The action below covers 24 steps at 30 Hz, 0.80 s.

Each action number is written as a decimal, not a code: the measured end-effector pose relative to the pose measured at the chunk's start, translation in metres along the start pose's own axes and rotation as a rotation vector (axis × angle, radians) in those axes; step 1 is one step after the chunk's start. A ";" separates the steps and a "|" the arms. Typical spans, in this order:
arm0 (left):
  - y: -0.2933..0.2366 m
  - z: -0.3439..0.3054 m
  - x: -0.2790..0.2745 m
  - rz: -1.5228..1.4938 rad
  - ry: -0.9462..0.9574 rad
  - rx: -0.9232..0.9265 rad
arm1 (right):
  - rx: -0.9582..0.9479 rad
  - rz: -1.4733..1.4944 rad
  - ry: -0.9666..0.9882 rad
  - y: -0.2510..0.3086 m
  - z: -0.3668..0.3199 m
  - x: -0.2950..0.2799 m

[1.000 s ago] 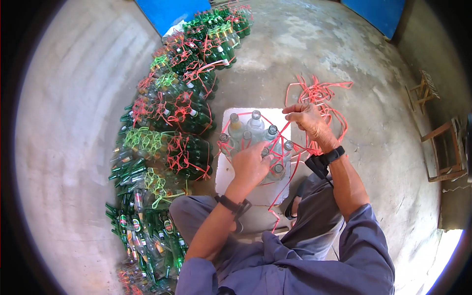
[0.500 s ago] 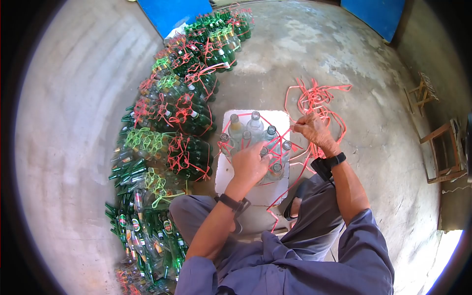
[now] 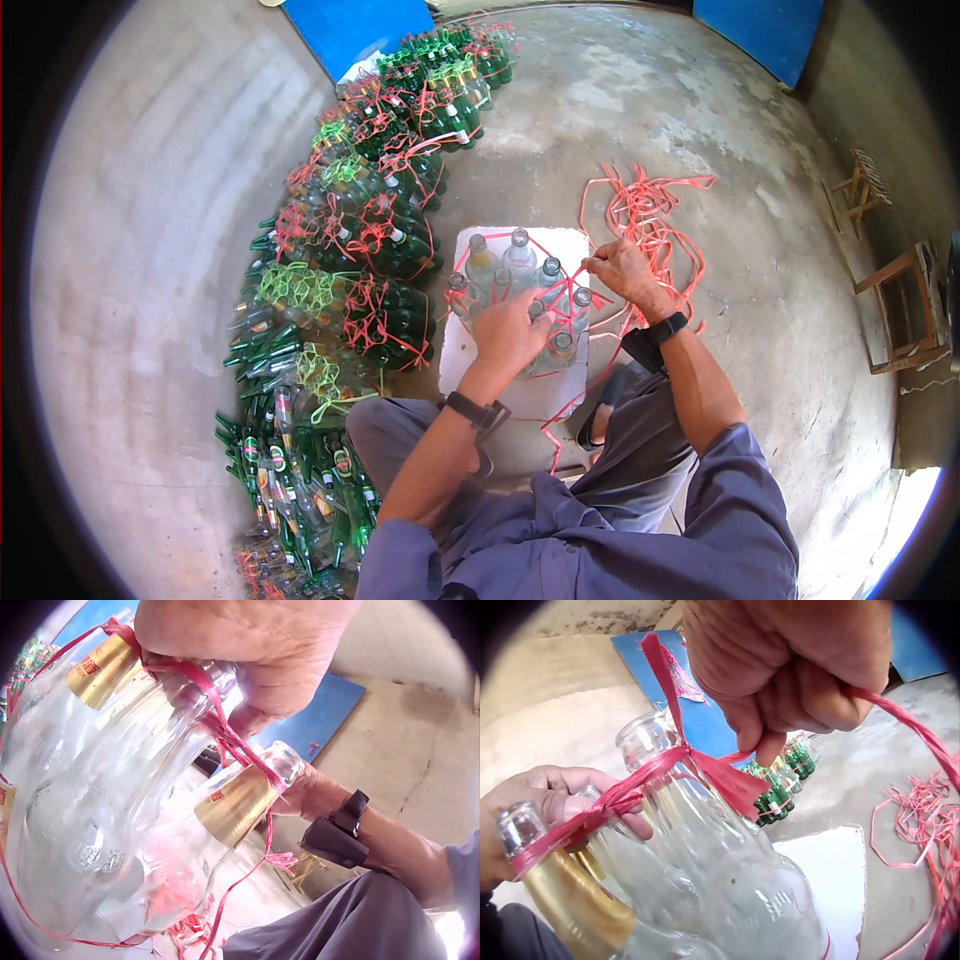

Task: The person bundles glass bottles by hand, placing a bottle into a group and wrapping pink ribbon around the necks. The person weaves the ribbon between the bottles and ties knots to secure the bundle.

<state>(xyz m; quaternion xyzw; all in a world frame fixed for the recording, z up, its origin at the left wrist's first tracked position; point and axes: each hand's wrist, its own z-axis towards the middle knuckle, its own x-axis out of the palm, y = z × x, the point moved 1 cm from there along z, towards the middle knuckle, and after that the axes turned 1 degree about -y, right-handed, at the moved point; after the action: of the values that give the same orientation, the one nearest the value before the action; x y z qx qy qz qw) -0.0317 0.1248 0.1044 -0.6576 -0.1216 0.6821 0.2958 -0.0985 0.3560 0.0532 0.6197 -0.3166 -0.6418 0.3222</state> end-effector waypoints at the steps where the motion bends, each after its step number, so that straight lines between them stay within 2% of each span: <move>1: 0.000 0.001 -0.001 0.002 0.039 -0.048 | 0.002 0.002 0.001 -0.001 0.001 0.001; 3: 0.005 0.007 0.001 -0.087 0.052 -0.057 | -0.006 -0.061 0.080 -0.002 0.003 0.004; 8: 0.012 0.017 0.009 -0.311 0.033 -0.090 | 0.021 -0.073 0.141 0.002 0.007 0.012; 10: 0.016 0.020 0.012 -0.697 0.028 -0.182 | 0.017 -0.118 0.162 0.002 0.006 0.014; 11: 0.016 0.020 0.014 -0.697 0.031 -0.182 | -0.012 -0.129 0.173 0.002 0.006 0.015; 13: 0.013 0.019 0.011 -0.939 -0.040 -0.191 | -0.040 -0.139 0.183 0.000 0.006 0.016; 14: 0.012 0.018 0.008 -0.938 -0.039 -0.190 | -0.044 -0.126 0.197 -0.001 0.007 0.017; 16: 0.004 0.015 -0.006 -1.070 0.041 -0.313 | -0.048 -0.113 0.210 -0.004 0.007 0.019; 20: -0.003 0.009 -0.014 -1.157 0.129 -0.374 | -0.080 -0.103 0.216 -0.008 0.009 0.021; 23: -0.003 0.007 -0.013 -1.100 0.174 -0.271 | -0.075 -0.090 0.223 -0.002 0.009 0.020; 24: -0.002 0.009 -0.014 -0.959 0.145 -0.165 | -0.053 -0.080 0.220 -0.002 0.008 0.020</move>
<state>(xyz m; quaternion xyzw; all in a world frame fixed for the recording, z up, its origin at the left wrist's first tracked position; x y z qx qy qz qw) -0.0404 0.1204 0.1174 -0.5947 -0.4431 0.4096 0.5312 -0.1070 0.3409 0.0404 0.6898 -0.2372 -0.5906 0.3453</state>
